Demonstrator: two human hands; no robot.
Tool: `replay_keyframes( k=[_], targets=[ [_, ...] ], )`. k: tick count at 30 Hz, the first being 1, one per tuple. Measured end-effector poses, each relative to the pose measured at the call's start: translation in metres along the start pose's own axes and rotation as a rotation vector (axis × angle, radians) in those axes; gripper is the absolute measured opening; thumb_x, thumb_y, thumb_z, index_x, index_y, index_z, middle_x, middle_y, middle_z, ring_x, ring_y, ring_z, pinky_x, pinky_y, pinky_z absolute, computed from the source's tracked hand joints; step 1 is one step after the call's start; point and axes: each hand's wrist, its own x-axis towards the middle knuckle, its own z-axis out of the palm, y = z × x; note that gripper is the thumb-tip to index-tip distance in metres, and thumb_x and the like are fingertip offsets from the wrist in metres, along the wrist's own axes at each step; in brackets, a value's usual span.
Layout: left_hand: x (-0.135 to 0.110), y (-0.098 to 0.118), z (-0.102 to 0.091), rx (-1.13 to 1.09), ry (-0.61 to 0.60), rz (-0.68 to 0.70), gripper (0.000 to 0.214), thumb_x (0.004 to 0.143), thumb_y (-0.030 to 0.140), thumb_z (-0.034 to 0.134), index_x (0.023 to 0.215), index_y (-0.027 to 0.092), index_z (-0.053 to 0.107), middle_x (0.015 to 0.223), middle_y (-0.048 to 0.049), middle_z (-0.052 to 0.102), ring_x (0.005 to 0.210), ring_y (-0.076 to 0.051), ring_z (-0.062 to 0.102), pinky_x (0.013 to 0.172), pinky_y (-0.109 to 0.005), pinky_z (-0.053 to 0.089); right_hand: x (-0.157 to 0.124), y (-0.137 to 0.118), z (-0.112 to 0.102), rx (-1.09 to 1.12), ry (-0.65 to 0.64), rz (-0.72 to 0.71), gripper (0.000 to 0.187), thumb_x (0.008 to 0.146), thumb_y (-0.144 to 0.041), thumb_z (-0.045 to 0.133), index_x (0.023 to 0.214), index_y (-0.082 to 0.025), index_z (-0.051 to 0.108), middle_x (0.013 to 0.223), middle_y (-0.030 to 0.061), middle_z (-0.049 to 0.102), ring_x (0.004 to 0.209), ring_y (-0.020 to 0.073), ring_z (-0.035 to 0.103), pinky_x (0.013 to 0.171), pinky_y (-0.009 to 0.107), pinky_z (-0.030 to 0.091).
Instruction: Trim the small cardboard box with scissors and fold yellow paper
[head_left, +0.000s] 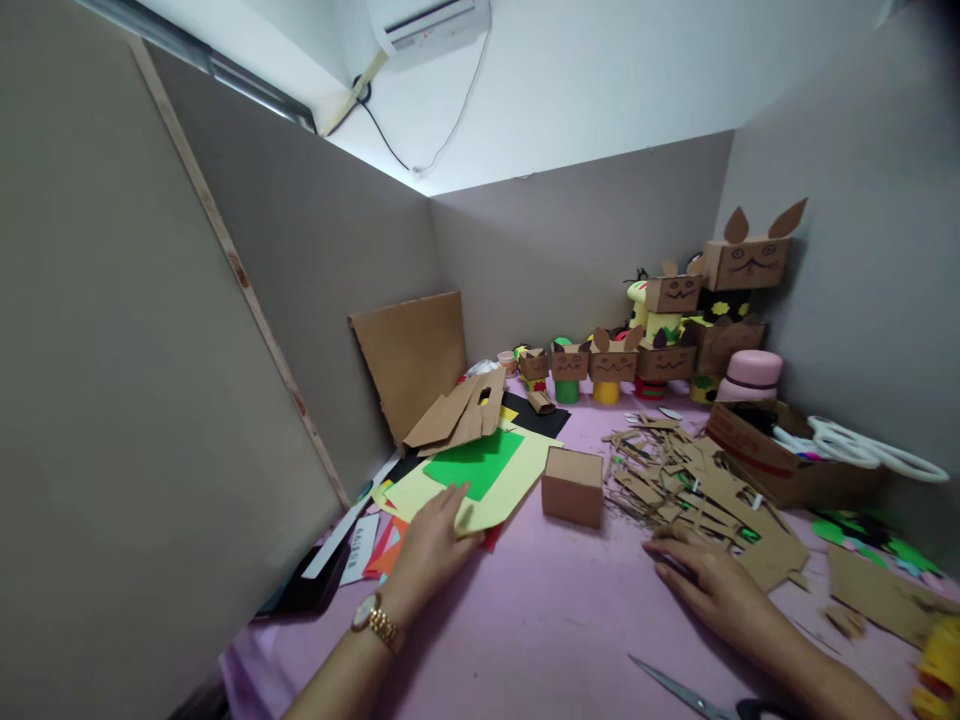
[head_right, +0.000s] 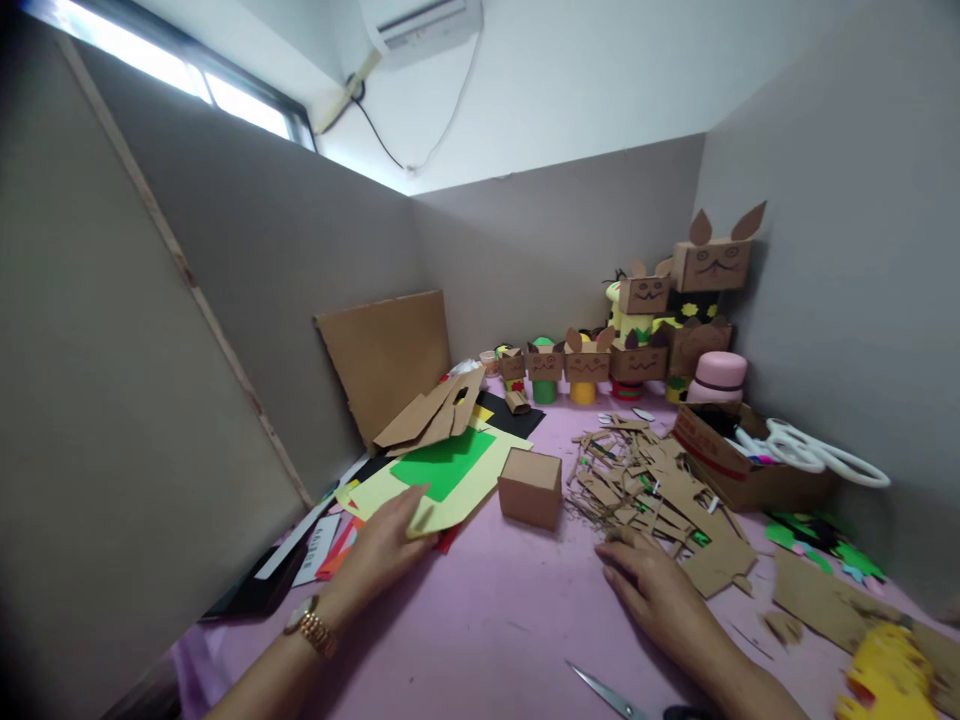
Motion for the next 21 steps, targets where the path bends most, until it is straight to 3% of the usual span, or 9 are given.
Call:
replay_keyframes(
  k=[2,5,12,16,21],
  targets=[
    [-0.002,0.008,0.008,-0.002,-0.027,0.018,0.053,0.073,0.023,0.061,0.125,0.018,0.054,0.130,-0.0121,0.058,0.120,-0.027,0.051,0.099,-0.034,0.037,0.000,-0.001,0.000,0.003,0.001,0.000,0.030,0.084,-0.031,0.047,0.099,-0.020,0.071,0.102,0.0115,0.067,0.096,0.0270,0.060,0.086,0.040,0.047],
    [0.004,0.012,0.010,-0.012,-0.050,0.005,0.039,0.074,0.013,0.052,0.111,0.021,0.063,0.109,-0.0087,0.070,0.101,-0.025,0.062,0.083,-0.032,0.043,0.000,-0.002,-0.001,0.019,0.011,0.004,0.028,0.084,-0.031,0.048,0.097,-0.021,0.071,0.101,0.0105,0.066,0.096,0.0265,0.059,0.086,0.039,0.047],
    [0.040,-0.002,-0.017,-0.062,-0.056,-0.056,0.022,0.088,0.024,0.045,0.085,0.018,0.065,0.076,-0.0028,0.067,0.075,-0.019,0.063,0.068,-0.030,0.042,0.000,-0.006,-0.004,0.012,-0.004,0.010,0.029,0.084,-0.030,0.047,0.097,-0.021,0.071,0.098,0.0109,0.067,0.093,0.0265,0.059,0.084,0.039,0.047],
    [0.059,-0.015,-0.026,-0.130,-0.108,-0.068,0.025,0.089,0.036,0.053,0.093,0.013,0.061,0.086,-0.0014,0.064,0.072,-0.015,0.062,0.067,-0.032,0.051,0.000,-0.004,-0.004,0.035,0.001,0.016,0.029,0.083,-0.032,0.048,0.095,-0.020,0.071,0.099,0.0114,0.067,0.095,0.0269,0.060,0.086,0.040,0.047],
    [0.068,-0.025,-0.029,-0.176,-0.068,-0.046,0.026,0.088,0.036,0.055,0.098,0.013,0.061,0.092,-0.0025,0.065,0.075,-0.015,0.062,0.067,-0.033,0.053,0.002,-0.001,-0.004,0.104,0.067,0.103,0.034,0.082,-0.039,0.049,0.099,-0.020,0.071,0.101,0.0110,0.069,0.096,0.0282,0.061,0.088,0.042,0.047]
  ],
)
